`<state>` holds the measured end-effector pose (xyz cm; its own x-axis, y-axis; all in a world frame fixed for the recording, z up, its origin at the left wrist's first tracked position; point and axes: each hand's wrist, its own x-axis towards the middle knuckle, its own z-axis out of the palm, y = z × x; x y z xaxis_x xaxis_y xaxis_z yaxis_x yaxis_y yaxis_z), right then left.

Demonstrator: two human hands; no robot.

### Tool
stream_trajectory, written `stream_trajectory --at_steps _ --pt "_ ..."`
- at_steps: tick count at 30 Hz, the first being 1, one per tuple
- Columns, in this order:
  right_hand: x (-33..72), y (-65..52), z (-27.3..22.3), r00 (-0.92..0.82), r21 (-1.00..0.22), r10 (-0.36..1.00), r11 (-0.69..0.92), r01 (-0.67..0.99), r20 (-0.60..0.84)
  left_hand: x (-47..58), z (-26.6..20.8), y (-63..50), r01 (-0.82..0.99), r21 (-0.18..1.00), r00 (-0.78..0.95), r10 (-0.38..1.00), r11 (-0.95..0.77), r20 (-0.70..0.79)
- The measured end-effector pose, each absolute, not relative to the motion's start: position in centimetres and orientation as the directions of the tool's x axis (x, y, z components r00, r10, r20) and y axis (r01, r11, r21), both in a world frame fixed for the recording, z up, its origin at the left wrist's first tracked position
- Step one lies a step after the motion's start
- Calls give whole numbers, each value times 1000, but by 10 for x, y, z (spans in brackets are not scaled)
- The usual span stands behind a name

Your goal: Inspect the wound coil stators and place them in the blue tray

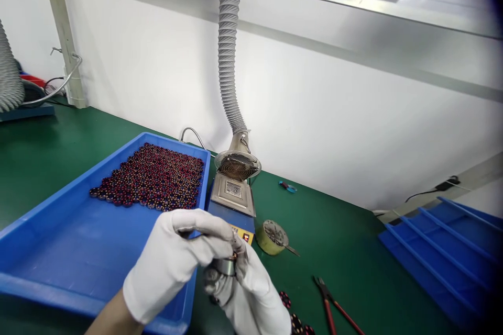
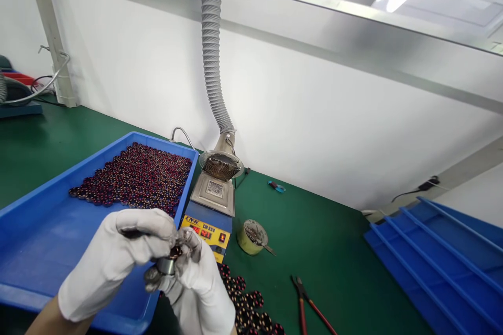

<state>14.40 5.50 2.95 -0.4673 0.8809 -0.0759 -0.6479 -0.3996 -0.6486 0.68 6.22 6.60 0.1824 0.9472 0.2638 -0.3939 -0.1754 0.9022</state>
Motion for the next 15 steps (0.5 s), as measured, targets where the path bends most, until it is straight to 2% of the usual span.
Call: stream_trajectory --at_steps 2,4,6,8,10,13,15 --pt "142 55 29 -448 -647 892 -381 -661 -68 7 63 62 -468 860 80 959 -205 273" --pt "140 53 32 -433 -641 900 -361 -678 -49 3 63 63 -448 864 -5 968 -227 252" --pt "139 52 36 -431 -631 901 -355 -690 -35 -2 66 64 -320 935 60 982 -152 180" --pt "138 51 40 -420 -630 907 -341 -698 -27 -5 71 65 -153 987 236 969 -39 75" --pt "137 51 43 -397 -644 918 -313 -698 -16 -5 73 66 -63 998 350 935 -31 51" --pt "137 52 42 -358 -675 934 -266 -688 -3 -4 71 68 -68 991 301 944 -117 132" --pt "139 53 37 -339 -701 941 -246 -670 -6 -3 68 69 -79 990 261 956 -113 130"
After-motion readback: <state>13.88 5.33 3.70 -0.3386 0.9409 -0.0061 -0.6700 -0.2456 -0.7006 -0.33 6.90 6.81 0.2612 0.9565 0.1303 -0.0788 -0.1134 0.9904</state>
